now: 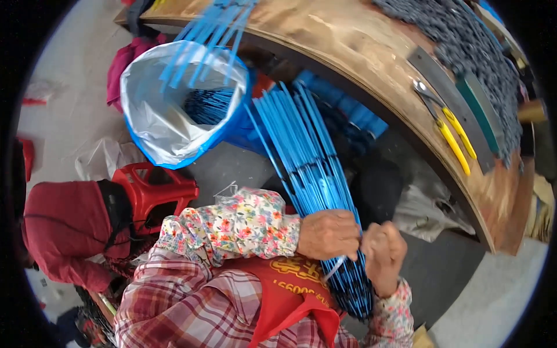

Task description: Assembling bundles of blue plastic rods with black connectors and securing them with ties.

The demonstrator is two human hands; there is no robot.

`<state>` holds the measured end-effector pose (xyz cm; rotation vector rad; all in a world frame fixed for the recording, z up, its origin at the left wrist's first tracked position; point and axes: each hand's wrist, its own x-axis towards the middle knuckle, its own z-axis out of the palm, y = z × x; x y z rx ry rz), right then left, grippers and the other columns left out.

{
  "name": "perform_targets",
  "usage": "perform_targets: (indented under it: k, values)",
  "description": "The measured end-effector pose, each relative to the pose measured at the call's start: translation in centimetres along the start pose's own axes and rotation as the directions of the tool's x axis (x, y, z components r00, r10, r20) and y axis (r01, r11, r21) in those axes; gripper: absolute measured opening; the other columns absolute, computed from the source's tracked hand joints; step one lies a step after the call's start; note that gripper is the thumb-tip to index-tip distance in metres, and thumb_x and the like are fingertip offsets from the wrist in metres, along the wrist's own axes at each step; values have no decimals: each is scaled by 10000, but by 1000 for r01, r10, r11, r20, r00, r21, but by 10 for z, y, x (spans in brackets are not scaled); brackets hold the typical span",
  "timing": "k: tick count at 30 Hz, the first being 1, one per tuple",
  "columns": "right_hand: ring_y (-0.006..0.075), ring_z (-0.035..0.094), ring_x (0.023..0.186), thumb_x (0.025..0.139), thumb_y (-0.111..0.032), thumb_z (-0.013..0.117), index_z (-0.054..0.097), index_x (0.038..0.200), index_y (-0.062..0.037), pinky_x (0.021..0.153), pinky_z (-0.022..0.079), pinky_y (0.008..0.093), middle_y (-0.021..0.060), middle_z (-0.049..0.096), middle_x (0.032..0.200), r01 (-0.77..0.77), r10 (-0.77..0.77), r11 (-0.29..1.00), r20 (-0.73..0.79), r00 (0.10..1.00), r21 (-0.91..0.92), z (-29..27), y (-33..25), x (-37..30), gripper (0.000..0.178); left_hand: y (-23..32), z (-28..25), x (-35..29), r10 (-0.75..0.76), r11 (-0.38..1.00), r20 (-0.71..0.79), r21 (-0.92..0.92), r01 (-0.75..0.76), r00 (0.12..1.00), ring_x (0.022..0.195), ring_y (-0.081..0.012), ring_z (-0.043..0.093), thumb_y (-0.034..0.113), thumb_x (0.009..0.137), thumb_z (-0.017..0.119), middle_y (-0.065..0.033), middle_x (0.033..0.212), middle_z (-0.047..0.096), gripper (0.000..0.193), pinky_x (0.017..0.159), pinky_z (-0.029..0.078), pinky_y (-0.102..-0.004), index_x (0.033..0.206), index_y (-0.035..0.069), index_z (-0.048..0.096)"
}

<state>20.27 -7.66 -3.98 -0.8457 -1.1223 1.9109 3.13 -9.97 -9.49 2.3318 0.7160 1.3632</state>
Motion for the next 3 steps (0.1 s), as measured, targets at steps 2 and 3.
perform_targets:
  k: [2,3]
  values:
    - [88,374,561,952,-189,514,443,818,-20,511,325,248,33,457,682,203,-171,765,111,979,-612,-11,3,-2,227,1,-1,5,-88,994,25,69,86,996,759,-236,566,219,762,671,-83,749,541,210,703,454,-368,743,57,539]
    - [168,421,573,919,-169,575,453,847,-32,535,375,307,52,472,693,28,-44,944,-41,998,-328,-9,3,-3,197,-3,3,5,-106,994,2,40,105,994,752,-231,564,207,768,667,-71,765,540,178,718,448,-367,745,82,541]
